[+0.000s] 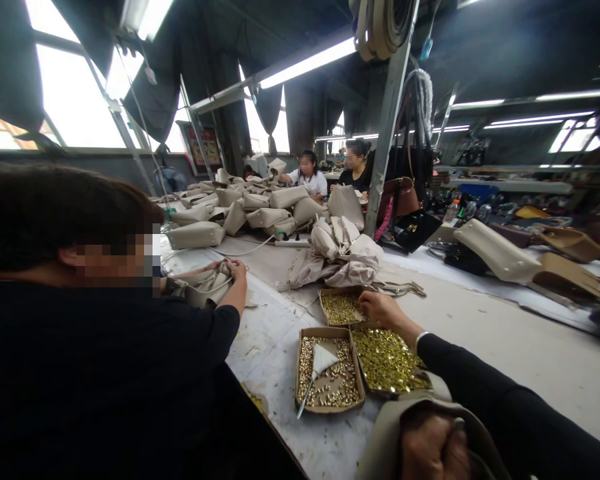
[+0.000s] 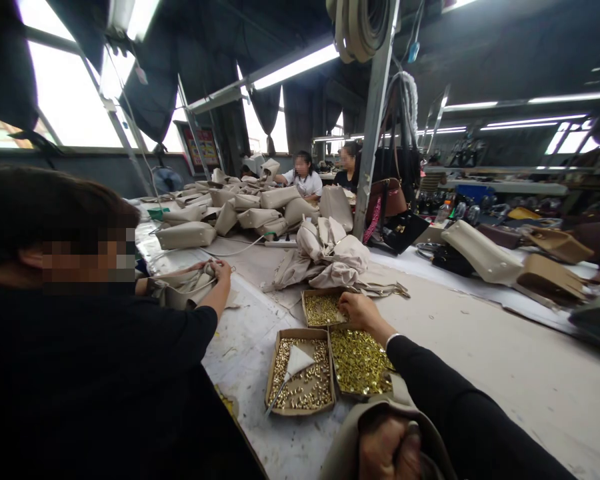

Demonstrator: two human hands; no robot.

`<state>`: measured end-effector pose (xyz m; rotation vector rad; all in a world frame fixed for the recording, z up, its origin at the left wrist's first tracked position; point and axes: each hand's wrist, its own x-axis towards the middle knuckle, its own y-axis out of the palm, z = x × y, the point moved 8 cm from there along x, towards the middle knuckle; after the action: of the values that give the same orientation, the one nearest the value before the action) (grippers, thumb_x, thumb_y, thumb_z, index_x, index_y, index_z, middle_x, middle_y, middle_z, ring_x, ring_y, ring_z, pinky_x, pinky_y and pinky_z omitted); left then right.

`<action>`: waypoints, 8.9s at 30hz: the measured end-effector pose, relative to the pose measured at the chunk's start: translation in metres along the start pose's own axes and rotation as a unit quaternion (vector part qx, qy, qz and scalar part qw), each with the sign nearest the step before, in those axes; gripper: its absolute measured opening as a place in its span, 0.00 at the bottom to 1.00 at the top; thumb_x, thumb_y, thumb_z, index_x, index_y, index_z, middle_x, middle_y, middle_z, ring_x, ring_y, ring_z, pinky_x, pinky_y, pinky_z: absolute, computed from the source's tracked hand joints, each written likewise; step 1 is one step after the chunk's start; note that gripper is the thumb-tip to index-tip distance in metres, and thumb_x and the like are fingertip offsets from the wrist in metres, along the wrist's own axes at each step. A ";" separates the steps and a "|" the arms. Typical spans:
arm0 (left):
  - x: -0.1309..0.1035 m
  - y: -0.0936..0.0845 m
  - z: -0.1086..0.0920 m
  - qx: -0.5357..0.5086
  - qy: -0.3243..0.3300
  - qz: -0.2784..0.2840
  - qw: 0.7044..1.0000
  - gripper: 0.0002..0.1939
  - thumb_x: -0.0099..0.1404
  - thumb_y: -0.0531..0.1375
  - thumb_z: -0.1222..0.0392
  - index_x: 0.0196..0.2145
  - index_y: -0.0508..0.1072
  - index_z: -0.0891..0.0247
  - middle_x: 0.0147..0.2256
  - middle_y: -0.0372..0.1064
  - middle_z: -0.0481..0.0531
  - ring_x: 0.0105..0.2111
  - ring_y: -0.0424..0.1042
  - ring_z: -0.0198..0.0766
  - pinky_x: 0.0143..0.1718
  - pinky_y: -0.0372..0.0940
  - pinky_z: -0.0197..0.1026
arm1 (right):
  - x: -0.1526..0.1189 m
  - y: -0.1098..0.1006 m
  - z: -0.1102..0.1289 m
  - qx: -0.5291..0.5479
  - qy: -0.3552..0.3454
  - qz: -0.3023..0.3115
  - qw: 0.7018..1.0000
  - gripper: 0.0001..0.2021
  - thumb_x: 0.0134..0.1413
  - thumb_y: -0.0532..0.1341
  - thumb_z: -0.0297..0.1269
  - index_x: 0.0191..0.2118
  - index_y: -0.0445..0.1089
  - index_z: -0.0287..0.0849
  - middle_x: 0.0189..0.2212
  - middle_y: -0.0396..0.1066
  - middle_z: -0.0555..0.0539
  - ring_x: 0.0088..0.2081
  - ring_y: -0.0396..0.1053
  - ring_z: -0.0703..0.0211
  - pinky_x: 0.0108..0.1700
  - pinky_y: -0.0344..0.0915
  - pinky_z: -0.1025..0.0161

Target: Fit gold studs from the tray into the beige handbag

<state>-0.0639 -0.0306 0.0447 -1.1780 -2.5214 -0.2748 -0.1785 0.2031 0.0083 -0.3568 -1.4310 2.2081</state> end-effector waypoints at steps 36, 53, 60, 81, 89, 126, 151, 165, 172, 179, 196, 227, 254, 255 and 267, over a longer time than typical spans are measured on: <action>-0.020 0.058 -0.046 0.034 -0.063 0.174 0.982 0.11 0.72 0.58 0.57 0.41 0.80 0.63 0.36 0.79 0.52 0.36 0.75 0.37 0.39 0.68 0.35 | -0.339 -0.089 0.010 0.588 0.055 -0.278 0.758 0.03 0.54 0.73 0.39 0.33 0.83 0.48 0.33 0.76 0.48 0.37 0.73 0.61 0.40 0.70 0.70; -0.021 0.063 -0.057 0.047 0.003 0.178 0.983 0.10 0.72 0.58 0.61 0.42 0.81 0.63 0.35 0.78 0.53 0.35 0.75 0.37 0.39 0.69 0.36 | -0.349 -0.081 0.001 0.601 0.114 -0.281 0.739 0.07 0.49 0.76 0.43 0.31 0.84 0.47 0.35 0.80 0.45 0.39 0.76 0.54 0.44 0.74 0.64; -0.022 0.063 -0.058 0.081 0.055 0.172 0.980 0.11 0.72 0.57 0.65 0.43 0.81 0.63 0.34 0.77 0.52 0.34 0.75 0.37 0.38 0.69 0.36 | -0.349 -0.082 0.002 0.584 0.114 -0.286 0.751 0.06 0.50 0.75 0.42 0.31 0.83 0.47 0.34 0.79 0.46 0.39 0.76 0.56 0.44 0.73 0.66; -0.035 0.065 -0.073 0.184 0.218 0.225 0.932 0.13 0.69 0.54 0.72 0.47 0.73 0.63 0.38 0.78 0.57 0.38 0.78 0.42 0.40 0.72 0.43 | -0.355 -0.091 0.004 0.506 0.105 -0.289 0.806 0.10 0.54 0.73 0.46 0.33 0.80 0.45 0.33 0.76 0.47 0.38 0.73 0.54 0.40 0.72 0.62; -0.021 0.064 -0.061 0.120 0.084 0.241 0.959 0.09 0.72 0.58 0.66 0.45 0.78 0.63 0.37 0.78 0.54 0.36 0.77 0.38 0.40 0.71 0.39 | -0.365 -0.122 0.021 0.390 0.020 -0.337 0.857 0.03 0.63 0.68 0.40 0.41 0.80 0.51 0.37 0.77 0.47 0.41 0.75 0.54 0.45 0.72 0.60; 0.000 0.011 0.013 0.086 -0.066 0.017 0.994 0.14 0.67 0.64 0.50 0.37 0.82 0.65 0.35 0.80 0.56 0.36 0.77 0.40 0.41 0.71 0.40 | -0.371 -0.022 -0.042 0.471 0.224 -0.240 0.819 0.28 0.63 0.62 0.55 0.63 0.64 0.50 0.63 0.64 0.37 0.60 0.68 0.42 0.58 0.72 0.45; -0.015 -0.005 0.038 0.013 -0.077 -0.040 0.996 0.16 0.65 0.65 0.48 0.37 0.80 0.65 0.35 0.77 0.54 0.35 0.74 0.40 0.41 0.70 0.40 | -0.281 -0.068 0.042 -0.037 -0.212 -0.259 0.942 0.13 0.66 0.59 0.25 0.53 0.69 0.38 0.53 0.73 0.34 0.46 0.77 0.50 0.41 0.77 0.58; -0.013 0.001 0.030 -0.001 -0.070 -0.015 0.997 0.15 0.66 0.65 0.48 0.33 0.78 0.64 0.26 0.70 0.48 0.27 0.67 0.33 0.33 0.66 0.35 | -0.274 -0.073 0.026 0.102 -0.181 -0.294 0.933 0.11 0.68 0.59 0.29 0.52 0.74 0.40 0.47 0.78 0.39 0.45 0.77 0.52 0.46 0.76 0.55; -0.008 0.010 0.023 0.078 -0.110 0.026 0.991 0.16 0.67 0.63 0.47 0.37 0.81 0.64 0.33 0.77 0.52 0.34 0.73 0.38 0.39 0.68 0.38 | -0.257 -0.068 0.005 0.221 -0.058 -0.297 0.927 0.08 0.68 0.62 0.36 0.47 0.78 0.45 0.45 0.77 0.43 0.42 0.77 0.55 0.45 0.74 0.60; 0.000 0.019 0.007 0.167 -0.088 0.040 0.981 0.14 0.70 0.60 0.50 0.37 0.80 0.63 0.30 0.76 0.51 0.30 0.73 0.38 0.38 0.69 0.38 | -0.253 -0.058 -0.009 0.365 -0.004 -0.265 0.892 0.08 0.64 0.64 0.39 0.44 0.81 0.49 0.40 0.82 0.48 0.39 0.79 0.53 0.45 0.73 0.58; -0.007 0.015 0.013 0.240 0.014 -0.004 0.971 0.10 0.69 0.62 0.57 0.41 0.83 0.62 0.37 0.81 0.56 0.37 0.80 0.43 0.43 0.75 0.43 | -0.241 -0.030 -0.030 0.598 0.108 -0.157 0.779 0.16 0.46 0.71 0.49 0.34 0.81 0.40 0.29 0.79 0.48 0.30 0.70 0.59 0.36 0.66 0.61; -0.011 0.013 0.016 0.282 0.077 -0.009 0.956 0.05 0.69 0.62 0.58 0.37 0.77 0.60 0.32 0.80 0.53 0.31 0.79 0.38 0.35 0.71 0.35 | -0.244 -0.027 -0.025 0.633 0.098 -0.124 0.757 0.13 0.48 0.71 0.46 0.33 0.78 0.40 0.26 0.73 0.51 0.28 0.66 0.64 0.32 0.62 0.65; -0.005 0.012 0.028 0.232 -0.088 0.012 0.969 0.13 0.66 0.64 0.51 0.32 0.83 0.62 0.29 0.79 0.50 0.31 0.76 0.37 0.40 0.70 0.36 | -0.244 -0.028 -0.023 0.626 0.064 -0.146 0.763 0.09 0.52 0.70 0.43 0.34 0.77 0.42 0.30 0.74 0.51 0.32 0.66 0.62 0.38 0.62 0.63; -0.005 0.012 0.028 0.230 -0.092 0.010 0.969 0.13 0.66 0.64 0.51 0.33 0.83 0.62 0.30 0.79 0.50 0.31 0.76 0.38 0.41 0.70 0.36 | -0.243 -0.027 -0.023 0.628 0.065 -0.144 0.762 0.09 0.52 0.70 0.43 0.34 0.77 0.42 0.30 0.74 0.51 0.32 0.67 0.61 0.38 0.63 0.63; -0.012 0.014 0.045 0.115 -0.193 0.011 0.974 0.15 0.64 0.66 0.48 0.37 0.84 0.63 0.38 0.82 0.55 0.41 0.78 0.43 0.50 0.72 0.43 | -0.244 -0.029 -0.022 0.637 0.069 -0.163 0.750 0.09 0.52 0.70 0.43 0.33 0.77 0.42 0.30 0.75 0.51 0.32 0.68 0.61 0.39 0.64 0.63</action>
<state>-0.0560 -0.0153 -0.0010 -1.2631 -2.7660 0.2748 0.0464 0.1019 0.0157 0.2112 0.2917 2.2206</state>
